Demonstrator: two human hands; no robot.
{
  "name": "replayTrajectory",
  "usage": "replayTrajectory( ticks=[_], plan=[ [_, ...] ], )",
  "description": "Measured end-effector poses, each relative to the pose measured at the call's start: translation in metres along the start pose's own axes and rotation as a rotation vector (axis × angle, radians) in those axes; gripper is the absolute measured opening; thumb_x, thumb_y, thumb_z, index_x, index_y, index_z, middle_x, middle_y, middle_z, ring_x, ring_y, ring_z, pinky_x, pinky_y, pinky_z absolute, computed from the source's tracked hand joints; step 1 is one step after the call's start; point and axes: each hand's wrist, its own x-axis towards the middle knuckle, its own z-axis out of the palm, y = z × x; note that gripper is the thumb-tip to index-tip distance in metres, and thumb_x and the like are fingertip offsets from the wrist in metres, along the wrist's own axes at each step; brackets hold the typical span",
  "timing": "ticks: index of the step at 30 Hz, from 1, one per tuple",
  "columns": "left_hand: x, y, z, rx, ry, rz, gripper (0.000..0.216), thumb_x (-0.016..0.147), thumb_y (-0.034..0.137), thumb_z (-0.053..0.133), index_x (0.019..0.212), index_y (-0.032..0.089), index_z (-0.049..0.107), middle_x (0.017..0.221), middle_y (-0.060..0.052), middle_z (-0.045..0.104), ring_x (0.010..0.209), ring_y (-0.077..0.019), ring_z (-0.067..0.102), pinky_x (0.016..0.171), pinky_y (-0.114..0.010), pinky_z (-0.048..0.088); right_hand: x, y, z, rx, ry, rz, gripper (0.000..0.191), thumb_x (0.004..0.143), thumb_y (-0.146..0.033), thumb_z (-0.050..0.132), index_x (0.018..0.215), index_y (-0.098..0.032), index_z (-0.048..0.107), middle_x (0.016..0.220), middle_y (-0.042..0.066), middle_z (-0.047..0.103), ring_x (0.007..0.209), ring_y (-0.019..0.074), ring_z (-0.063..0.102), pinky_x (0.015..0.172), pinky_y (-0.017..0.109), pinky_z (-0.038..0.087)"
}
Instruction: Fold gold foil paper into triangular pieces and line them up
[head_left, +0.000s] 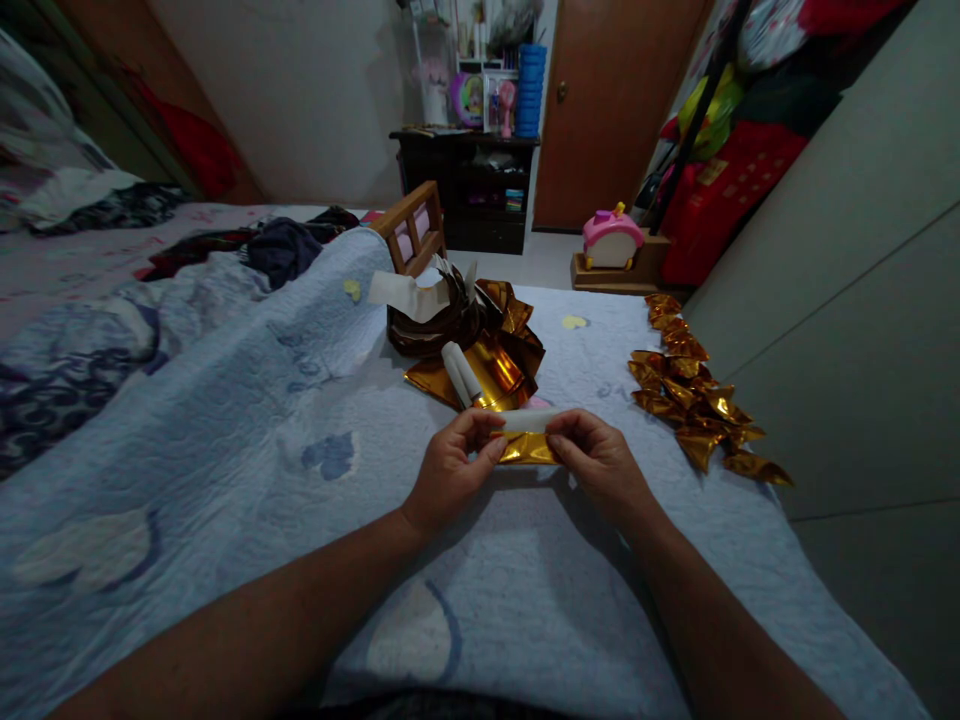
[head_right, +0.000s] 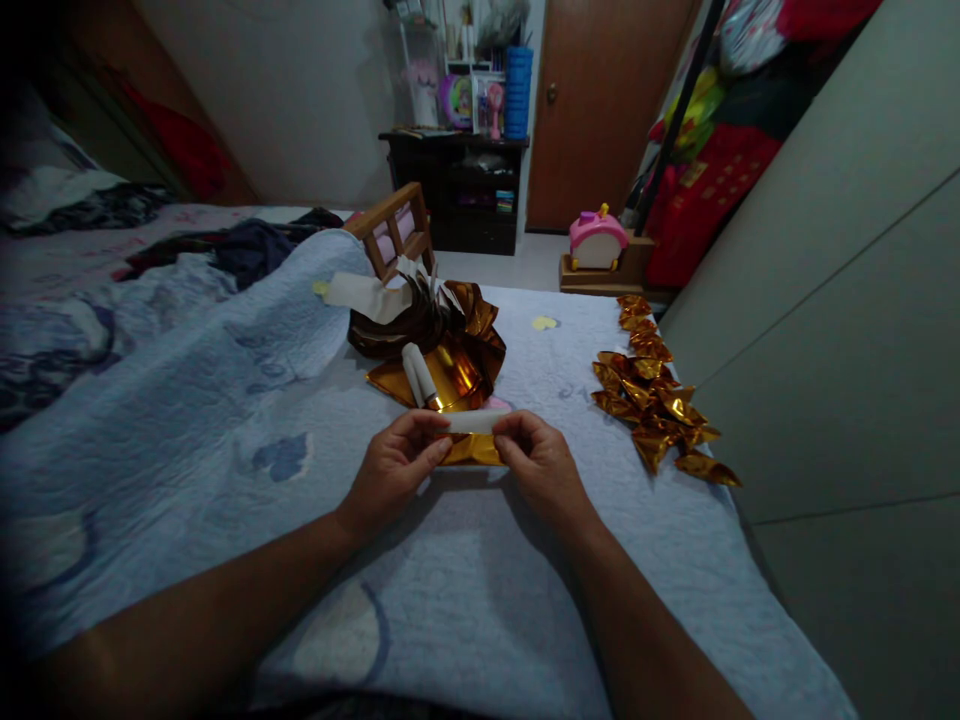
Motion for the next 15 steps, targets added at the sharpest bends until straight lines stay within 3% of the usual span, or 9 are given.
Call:
replayTrajectory(
  ticks=[15],
  plan=[
    [-0.0006, 0.0052, 0.0030, 0.013, 0.050, 0.041, 0.025, 0.082, 0.021, 0.072, 0.104, 0.020, 0.063, 0.087, 0.000, 0.065, 0.078, -0.0133, 0.061, 0.075, -0.026, 0.050, 0.0006, 0.0068, -0.0018, 0.019, -0.028, 0.031, 0.017, 0.075, -0.033, 0.071, 0.086, -0.022, 0.065, 0.076, 0.000, 0.064, 0.070, 0.0166, 0.059, 0.064, 0.029, 0.045]
  ],
)
